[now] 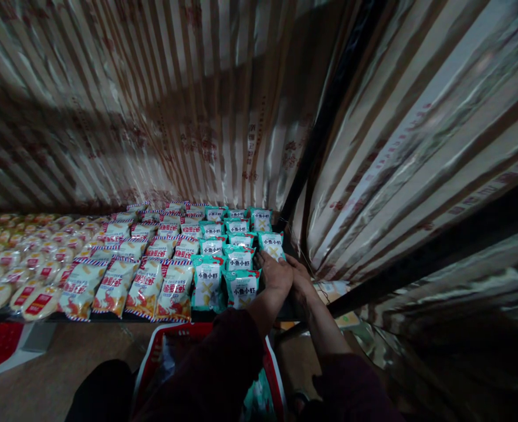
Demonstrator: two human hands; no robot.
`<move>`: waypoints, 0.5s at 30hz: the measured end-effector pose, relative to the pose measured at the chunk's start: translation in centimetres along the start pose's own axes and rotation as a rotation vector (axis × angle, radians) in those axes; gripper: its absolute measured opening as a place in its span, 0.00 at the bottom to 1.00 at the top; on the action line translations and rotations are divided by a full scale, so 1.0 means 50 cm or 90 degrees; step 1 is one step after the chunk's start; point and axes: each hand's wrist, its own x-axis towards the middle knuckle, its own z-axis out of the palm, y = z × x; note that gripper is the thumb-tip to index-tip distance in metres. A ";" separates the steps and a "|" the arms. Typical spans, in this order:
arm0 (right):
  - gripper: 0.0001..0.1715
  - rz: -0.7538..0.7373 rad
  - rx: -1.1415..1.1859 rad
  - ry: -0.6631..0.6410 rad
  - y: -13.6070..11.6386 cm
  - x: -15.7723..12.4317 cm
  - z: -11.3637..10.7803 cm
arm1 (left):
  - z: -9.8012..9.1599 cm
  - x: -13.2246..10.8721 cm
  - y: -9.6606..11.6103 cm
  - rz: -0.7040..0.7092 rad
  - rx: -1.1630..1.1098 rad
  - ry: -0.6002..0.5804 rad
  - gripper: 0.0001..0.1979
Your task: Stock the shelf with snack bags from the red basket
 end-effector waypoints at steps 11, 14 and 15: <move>0.30 -0.023 -0.025 0.025 -0.025 0.013 0.030 | 0.018 0.033 0.021 -0.046 0.032 -0.003 0.27; 0.30 -0.024 -0.022 0.037 -0.019 0.022 0.028 | 0.021 0.043 0.021 -0.047 0.048 -0.002 0.27; 0.31 -0.030 -0.024 0.041 -0.016 0.026 0.028 | 0.021 0.046 0.021 -0.047 0.052 -0.003 0.27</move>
